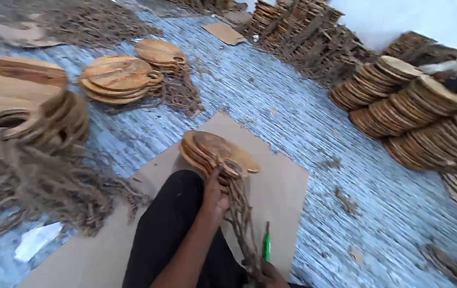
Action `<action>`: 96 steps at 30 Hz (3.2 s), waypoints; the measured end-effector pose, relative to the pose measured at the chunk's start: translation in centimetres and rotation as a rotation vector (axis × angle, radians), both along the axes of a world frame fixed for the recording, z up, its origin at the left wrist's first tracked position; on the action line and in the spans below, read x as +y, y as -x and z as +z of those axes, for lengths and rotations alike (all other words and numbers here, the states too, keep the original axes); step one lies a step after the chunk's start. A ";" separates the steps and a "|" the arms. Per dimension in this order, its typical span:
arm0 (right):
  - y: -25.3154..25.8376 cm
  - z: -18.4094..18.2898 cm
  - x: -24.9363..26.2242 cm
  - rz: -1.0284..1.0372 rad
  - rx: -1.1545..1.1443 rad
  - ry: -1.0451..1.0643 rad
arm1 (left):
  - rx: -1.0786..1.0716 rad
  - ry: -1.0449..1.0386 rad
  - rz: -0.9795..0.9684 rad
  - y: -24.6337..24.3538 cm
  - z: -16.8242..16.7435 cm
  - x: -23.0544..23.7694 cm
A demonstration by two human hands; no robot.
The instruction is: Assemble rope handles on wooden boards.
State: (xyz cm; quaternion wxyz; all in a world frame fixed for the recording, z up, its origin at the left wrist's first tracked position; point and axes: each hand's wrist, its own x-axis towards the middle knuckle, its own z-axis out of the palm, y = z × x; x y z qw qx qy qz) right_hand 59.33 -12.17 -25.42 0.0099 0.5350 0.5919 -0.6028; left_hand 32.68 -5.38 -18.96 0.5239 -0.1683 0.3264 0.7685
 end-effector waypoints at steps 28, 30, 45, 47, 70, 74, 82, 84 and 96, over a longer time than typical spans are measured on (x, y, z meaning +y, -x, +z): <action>16.3 1.0 20.3 -0.521 0.137 -0.240 | -0.185 -0.126 -0.077 -3.3 -5.4 0.1; 16.2 1.3 20.2 -0.509 0.172 -0.231 | -0.186 -0.147 -0.081 -3.4 -5.5 0.2; 16.5 1.1 18.6 -0.794 0.398 0.130 | -0.101 0.064 -0.130 -3.8 -5.3 0.6; 16.2 0.4 18.9 -0.831 0.399 0.131 | -0.027 0.173 -0.172 -3.6 -5.4 0.6; 17.4 13.8 14.9 -0.038 -0.424 -0.810 | -0.267 0.182 -0.134 -8.5 -9.0 2.4; 21.0 14.2 13.4 0.052 -0.462 -0.826 | -0.261 -0.053 -0.009 -8.3 -9.8 2.2; 27.6 15.5 12.0 0.441 -0.578 -0.735 | -0.174 -0.030 0.010 -4.5 -0.7 0.1; 28.1 16.0 12.3 0.481 -0.571 -0.747 | -0.243 0.027 -0.001 -4.0 0.5 0.5; 14.5 13.7 12.2 0.054 -0.308 -0.868 | -0.321 -0.224 0.035 -9.6 -12.5 4.2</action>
